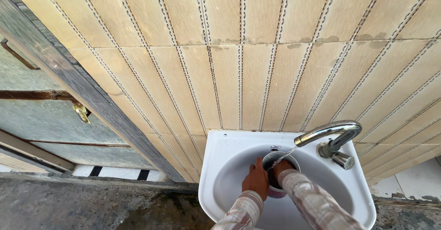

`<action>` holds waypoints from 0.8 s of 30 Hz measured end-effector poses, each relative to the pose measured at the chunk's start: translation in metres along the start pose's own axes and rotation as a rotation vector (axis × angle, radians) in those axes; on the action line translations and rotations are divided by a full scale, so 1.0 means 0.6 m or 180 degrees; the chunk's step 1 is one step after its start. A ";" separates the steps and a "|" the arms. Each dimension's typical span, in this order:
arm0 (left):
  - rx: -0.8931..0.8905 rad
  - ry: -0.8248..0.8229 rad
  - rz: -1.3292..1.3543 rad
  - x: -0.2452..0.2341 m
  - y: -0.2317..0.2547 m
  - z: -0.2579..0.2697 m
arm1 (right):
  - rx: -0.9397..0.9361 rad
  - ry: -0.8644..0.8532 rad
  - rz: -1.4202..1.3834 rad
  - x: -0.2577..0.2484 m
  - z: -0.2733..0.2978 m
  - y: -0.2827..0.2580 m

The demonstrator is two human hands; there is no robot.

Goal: The person applies adhesive from a tube to a pipe joint and attaches plumbing components underneath a sink, then opens a tap to run water into a plastic cup while testing for leaks.

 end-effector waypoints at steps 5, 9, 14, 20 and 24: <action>-0.0162 -0.0271 -0.0060 -0.007 -0.001 -0.006 | -0.0283 -0.0043 -0.0226 0.008 -0.011 -0.003; 0.0022 -0.0314 -0.0144 -0.027 -0.003 -0.018 | -0.0426 0.0322 -0.0460 -0.024 0.012 0.005; 0.0164 0.0032 -0.0307 -0.067 -0.013 -0.024 | -0.0709 0.0578 -0.1657 -0.116 0.123 -0.001; -0.0021 0.0386 -0.0507 -0.129 -0.016 -0.015 | -0.0711 0.1048 -0.1672 -0.174 0.202 0.007; 0.0060 0.0577 -0.0313 -0.120 -0.025 -0.011 | 0.0041 0.1241 -0.1245 -0.144 0.192 0.029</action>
Point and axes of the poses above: each hand's wrist, its own z-axis away from the middle knuckle, its own x-axis out of the palm, y = z × x, the point moved 1 cm from there along -z, towards the middle knuckle, and after that the axes turned 7 degrees about -x, right-handed, at the moved point
